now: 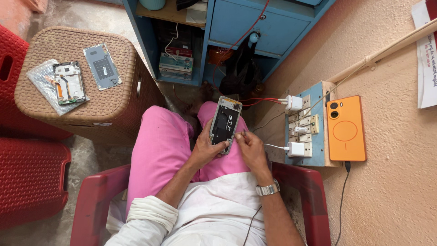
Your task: The person sits on a chair and repairs a disassembled smartphone held on their lap. They use a screwdriver to adjust internal components and a small brush to clean the device. The person briefly reaches for a small packet from a nearby shelf before continuing the repair.
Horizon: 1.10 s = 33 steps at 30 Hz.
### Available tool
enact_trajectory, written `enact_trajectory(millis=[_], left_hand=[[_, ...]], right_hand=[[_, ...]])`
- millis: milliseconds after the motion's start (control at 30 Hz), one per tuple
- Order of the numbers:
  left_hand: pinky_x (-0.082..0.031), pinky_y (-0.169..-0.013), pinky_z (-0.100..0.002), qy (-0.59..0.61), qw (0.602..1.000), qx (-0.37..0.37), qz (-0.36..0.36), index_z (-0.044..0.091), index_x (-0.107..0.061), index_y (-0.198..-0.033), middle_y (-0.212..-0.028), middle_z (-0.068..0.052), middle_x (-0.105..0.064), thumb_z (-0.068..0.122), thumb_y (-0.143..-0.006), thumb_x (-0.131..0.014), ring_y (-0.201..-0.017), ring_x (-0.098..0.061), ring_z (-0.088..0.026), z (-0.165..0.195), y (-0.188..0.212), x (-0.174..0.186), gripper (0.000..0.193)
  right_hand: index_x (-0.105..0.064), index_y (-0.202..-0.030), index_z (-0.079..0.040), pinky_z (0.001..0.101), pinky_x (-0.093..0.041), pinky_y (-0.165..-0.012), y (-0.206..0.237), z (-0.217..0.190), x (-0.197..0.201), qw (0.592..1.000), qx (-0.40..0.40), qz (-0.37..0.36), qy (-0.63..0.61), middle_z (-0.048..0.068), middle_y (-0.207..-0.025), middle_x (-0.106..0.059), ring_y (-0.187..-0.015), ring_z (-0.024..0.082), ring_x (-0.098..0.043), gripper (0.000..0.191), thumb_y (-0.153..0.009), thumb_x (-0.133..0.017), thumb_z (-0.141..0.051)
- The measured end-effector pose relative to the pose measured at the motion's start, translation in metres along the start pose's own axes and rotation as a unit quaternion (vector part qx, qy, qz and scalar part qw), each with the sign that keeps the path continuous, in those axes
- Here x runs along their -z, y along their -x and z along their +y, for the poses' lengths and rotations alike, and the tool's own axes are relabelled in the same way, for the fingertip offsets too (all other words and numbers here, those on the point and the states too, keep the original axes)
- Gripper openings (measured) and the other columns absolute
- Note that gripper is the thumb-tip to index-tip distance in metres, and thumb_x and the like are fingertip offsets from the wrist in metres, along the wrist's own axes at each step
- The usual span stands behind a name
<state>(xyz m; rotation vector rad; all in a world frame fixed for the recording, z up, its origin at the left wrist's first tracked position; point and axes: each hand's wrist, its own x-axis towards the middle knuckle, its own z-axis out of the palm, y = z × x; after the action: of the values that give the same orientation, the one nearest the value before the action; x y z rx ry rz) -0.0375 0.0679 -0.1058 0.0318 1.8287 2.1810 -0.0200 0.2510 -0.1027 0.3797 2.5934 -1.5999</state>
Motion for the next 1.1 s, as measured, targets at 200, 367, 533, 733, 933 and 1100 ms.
enact_trajectory(millis=[200,367,533,733,933,1100], left_hand=[[-0.057,-0.055,-0.025,-0.030,0.999,-0.015,0.002,0.009,-0.037,-0.152,-0.101,-0.006,-0.069,0.006,-0.079,-0.079,-0.071,-0.065,-0.009,0.002,0.002,0.000,0.085],[-0.060,-0.064,-0.027,-0.074,0.997,-0.036,0.012,0.008,-0.037,-0.152,-0.102,-0.008,-0.072,0.009,-0.079,-0.079,-0.075,-0.068,-0.011,-0.001,0.001,0.002,0.085],[-0.060,-0.078,-0.029,-0.079,0.993,-0.088,0.002,0.006,-0.038,-0.152,-0.111,-0.009,-0.070,0.006,-0.080,-0.077,-0.091,-0.069,-0.013,-0.009,0.000,0.002,0.082],[-0.058,-0.086,-0.030,-0.083,0.988,-0.133,-0.001,0.005,-0.040,-0.152,-0.116,-0.010,-0.068,0.002,-0.078,-0.074,-0.101,-0.068,-0.014,-0.009,-0.001,0.002,0.081],[-0.059,-0.079,-0.029,-0.066,0.994,-0.090,-0.004,0.006,-0.038,-0.153,-0.112,-0.009,-0.067,0.004,-0.080,-0.076,-0.093,-0.067,-0.012,-0.002,0.002,0.001,0.082],[-0.060,-0.075,-0.028,-0.076,0.994,-0.076,0.004,0.007,-0.038,-0.152,-0.109,-0.008,-0.069,0.007,-0.080,-0.079,-0.087,-0.068,-0.012,0.001,0.002,-0.001,0.082]], right_hand=[[-0.077,-0.100,-0.001,0.0262,-0.055,-0.066,0.008,-0.003,-0.005,0.998,0.043,0.043,-0.019,0.007,-0.085,-0.076,-0.074,0.008,-0.068,0.020,-0.090,-0.078,-0.018],[-0.077,-0.087,0.000,0.0344,-0.054,-0.062,0.008,-0.011,-0.017,0.988,0.069,0.110,0.084,0.013,-0.079,-0.072,-0.067,0.022,-0.070,0.018,-0.085,-0.079,-0.017],[-0.068,-0.083,0.001,0.0405,-0.055,-0.064,0.007,-0.011,-0.019,0.974,0.110,0.117,0.157,0.015,-0.082,-0.069,-0.069,0.030,-0.069,0.017,-0.082,-0.076,-0.014],[-0.061,-0.087,-0.001,0.0454,-0.053,-0.068,0.002,-0.007,-0.020,0.962,0.156,0.072,0.214,0.015,-0.085,-0.066,-0.074,0.033,-0.066,0.021,-0.080,-0.076,-0.014],[-0.062,-0.083,0.002,0.0391,-0.050,-0.060,-0.001,-0.006,-0.012,0.989,0.049,0.080,0.116,0.012,-0.076,-0.063,-0.065,0.023,-0.060,0.024,-0.094,-0.070,-0.018],[-0.077,-0.098,-0.003,0.0278,-0.049,-0.058,0.005,-0.006,-0.003,0.998,-0.017,0.057,0.005,0.006,-0.073,-0.070,-0.064,0.008,-0.059,0.017,-0.092,-0.071,-0.018]])
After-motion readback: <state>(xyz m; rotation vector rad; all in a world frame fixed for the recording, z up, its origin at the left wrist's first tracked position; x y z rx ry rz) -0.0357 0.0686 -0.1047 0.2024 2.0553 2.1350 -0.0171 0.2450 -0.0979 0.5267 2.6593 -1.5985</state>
